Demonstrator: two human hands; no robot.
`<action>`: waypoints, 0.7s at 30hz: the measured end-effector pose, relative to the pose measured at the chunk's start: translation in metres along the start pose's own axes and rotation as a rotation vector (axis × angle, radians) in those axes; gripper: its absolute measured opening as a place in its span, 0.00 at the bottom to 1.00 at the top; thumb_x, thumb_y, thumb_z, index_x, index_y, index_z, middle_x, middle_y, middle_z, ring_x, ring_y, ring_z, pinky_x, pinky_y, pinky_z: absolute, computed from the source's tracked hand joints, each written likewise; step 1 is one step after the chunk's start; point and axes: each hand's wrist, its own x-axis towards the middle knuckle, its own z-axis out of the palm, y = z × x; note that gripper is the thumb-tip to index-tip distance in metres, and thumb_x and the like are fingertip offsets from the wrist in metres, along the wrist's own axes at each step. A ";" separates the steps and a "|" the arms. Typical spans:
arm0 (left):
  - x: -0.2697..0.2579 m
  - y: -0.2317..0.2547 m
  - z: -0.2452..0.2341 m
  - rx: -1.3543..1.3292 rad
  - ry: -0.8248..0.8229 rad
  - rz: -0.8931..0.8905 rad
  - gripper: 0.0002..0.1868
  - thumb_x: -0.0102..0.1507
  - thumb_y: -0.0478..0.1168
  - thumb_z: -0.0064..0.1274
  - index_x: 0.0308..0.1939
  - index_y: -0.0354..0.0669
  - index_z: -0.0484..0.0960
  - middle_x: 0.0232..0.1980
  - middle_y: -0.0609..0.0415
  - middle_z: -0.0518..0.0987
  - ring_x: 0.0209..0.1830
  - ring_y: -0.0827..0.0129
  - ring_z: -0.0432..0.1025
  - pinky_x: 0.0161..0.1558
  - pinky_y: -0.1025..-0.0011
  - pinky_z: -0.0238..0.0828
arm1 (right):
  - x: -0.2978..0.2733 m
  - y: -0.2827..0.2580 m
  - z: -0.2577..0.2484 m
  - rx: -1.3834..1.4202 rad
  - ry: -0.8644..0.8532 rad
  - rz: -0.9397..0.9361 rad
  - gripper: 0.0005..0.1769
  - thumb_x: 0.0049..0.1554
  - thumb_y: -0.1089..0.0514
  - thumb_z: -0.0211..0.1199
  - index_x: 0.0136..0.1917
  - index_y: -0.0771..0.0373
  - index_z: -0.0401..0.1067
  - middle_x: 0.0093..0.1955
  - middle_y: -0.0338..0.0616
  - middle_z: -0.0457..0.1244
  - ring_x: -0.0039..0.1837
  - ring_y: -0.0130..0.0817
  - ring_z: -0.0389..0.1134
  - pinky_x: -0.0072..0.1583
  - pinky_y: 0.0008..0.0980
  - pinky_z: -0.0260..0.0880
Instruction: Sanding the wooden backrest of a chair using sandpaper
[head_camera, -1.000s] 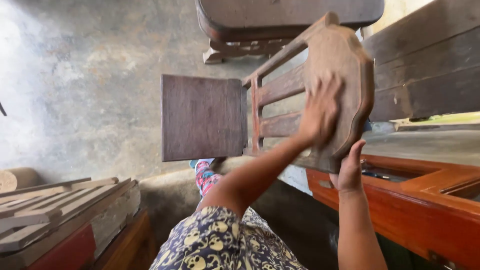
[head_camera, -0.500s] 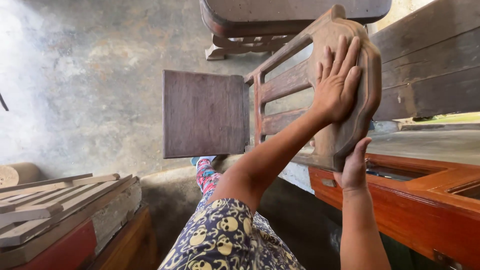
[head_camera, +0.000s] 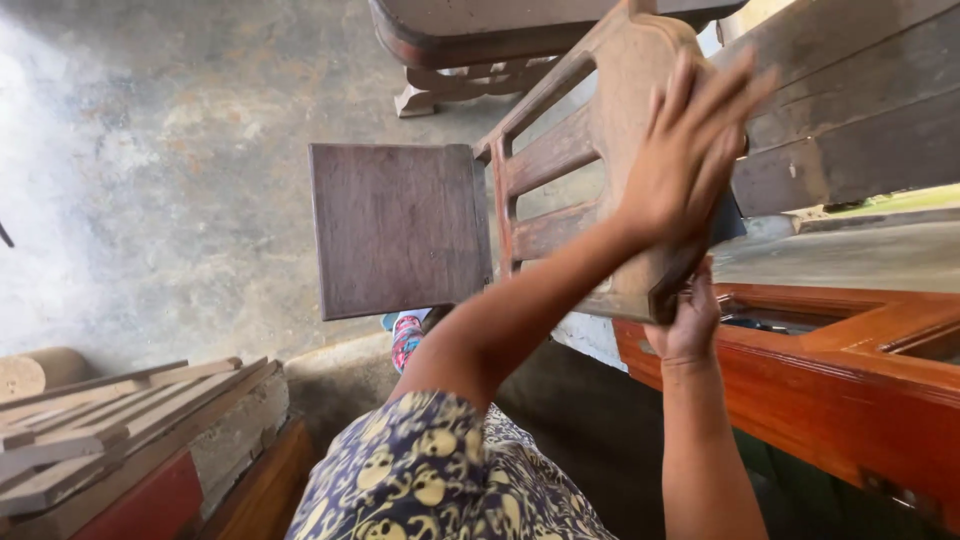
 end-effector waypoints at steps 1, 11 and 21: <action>-0.025 0.004 0.009 -0.312 0.046 0.078 0.28 0.82 0.58 0.21 0.87 0.69 0.48 0.93 0.71 0.43 1.01 0.57 0.28 1.01 0.33 0.25 | 0.005 0.004 -0.006 0.085 0.083 0.031 0.19 0.70 0.46 0.51 0.66 0.54 0.73 0.61 0.39 0.66 0.60 0.29 0.67 0.59 0.32 0.67; -0.008 0.017 -0.013 0.262 -0.273 0.122 0.28 0.75 0.57 0.36 0.80 0.77 0.67 0.86 0.71 0.47 0.87 0.53 0.25 0.86 0.36 0.14 | 0.005 0.022 -0.033 0.070 -0.110 0.155 0.20 0.68 0.54 0.47 0.65 0.67 0.70 0.62 0.54 0.67 0.65 0.44 0.65 0.70 0.48 0.60; -0.055 0.030 0.000 -0.198 0.052 0.024 0.30 0.73 0.41 0.44 0.80 0.55 0.62 0.86 0.53 0.57 0.93 0.34 0.44 0.89 0.39 0.46 | 0.006 0.015 -0.014 0.016 -0.044 0.110 0.21 0.67 0.51 0.50 0.66 0.68 0.69 0.63 0.51 0.66 0.65 0.42 0.63 0.69 0.50 0.59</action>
